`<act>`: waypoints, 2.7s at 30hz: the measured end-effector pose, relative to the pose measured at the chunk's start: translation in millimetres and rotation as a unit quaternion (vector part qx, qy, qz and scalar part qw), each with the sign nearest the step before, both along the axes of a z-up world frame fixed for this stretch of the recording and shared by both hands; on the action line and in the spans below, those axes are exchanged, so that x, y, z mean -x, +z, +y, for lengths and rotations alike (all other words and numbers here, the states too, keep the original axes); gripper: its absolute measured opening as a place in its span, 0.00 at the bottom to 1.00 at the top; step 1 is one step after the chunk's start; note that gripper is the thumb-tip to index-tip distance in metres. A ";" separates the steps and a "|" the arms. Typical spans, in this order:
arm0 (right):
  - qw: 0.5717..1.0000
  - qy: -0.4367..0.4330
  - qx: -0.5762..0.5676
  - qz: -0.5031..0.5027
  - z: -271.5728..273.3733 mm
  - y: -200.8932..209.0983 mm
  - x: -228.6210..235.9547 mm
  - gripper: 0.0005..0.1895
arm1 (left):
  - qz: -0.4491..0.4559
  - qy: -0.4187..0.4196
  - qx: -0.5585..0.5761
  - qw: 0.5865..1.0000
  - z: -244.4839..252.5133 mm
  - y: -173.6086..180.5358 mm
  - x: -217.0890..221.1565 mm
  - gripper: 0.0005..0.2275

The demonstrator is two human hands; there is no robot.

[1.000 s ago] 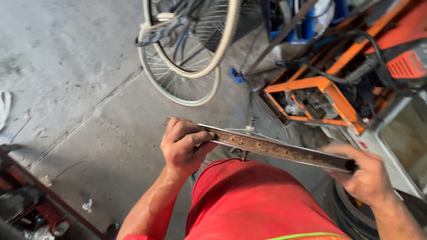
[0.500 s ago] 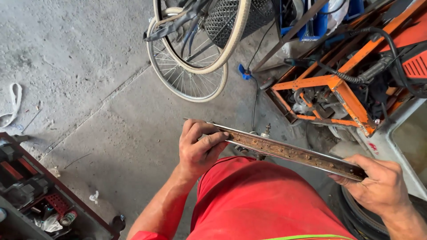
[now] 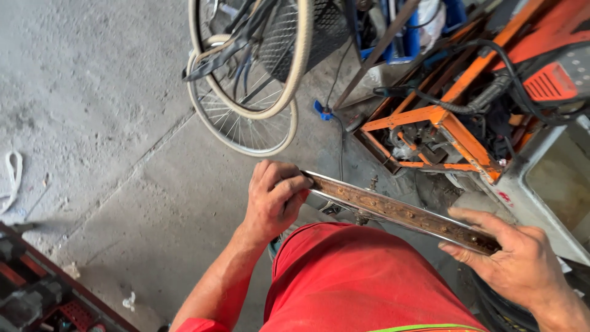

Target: The person holds a bicycle wheel and presses the rim against a rotating grinding wheel to smooth the surface, creating sparks. The person rotates the wheel to grind different sections of the rim and briefly inspects the work before moving the wheel away.

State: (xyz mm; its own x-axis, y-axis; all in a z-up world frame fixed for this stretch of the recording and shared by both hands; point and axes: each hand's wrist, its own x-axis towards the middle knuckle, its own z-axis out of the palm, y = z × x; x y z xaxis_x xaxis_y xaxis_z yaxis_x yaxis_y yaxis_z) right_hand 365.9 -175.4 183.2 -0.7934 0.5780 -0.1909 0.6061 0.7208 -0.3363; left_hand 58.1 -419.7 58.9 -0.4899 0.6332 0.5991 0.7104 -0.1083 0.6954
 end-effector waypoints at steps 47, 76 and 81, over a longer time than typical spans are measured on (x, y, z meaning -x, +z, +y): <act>0.828 -0.293 0.477 0.027 222.4 -4.0 138.0 0.39 | -0.611 -0.022 0.228 0.757 396.9 -58.9 50.4 0.43; 0.839 -0.241 0.478 0.098 225.2 14.9 154.2 0.34 | -0.561 -0.011 0.277 0.780 405.8 -43.6 64.8 0.42; 0.859 -0.223 0.449 0.105 222.7 13.6 152.5 0.33 | -0.579 -0.024 0.240 0.779 404.6 -43.0 64.4 0.42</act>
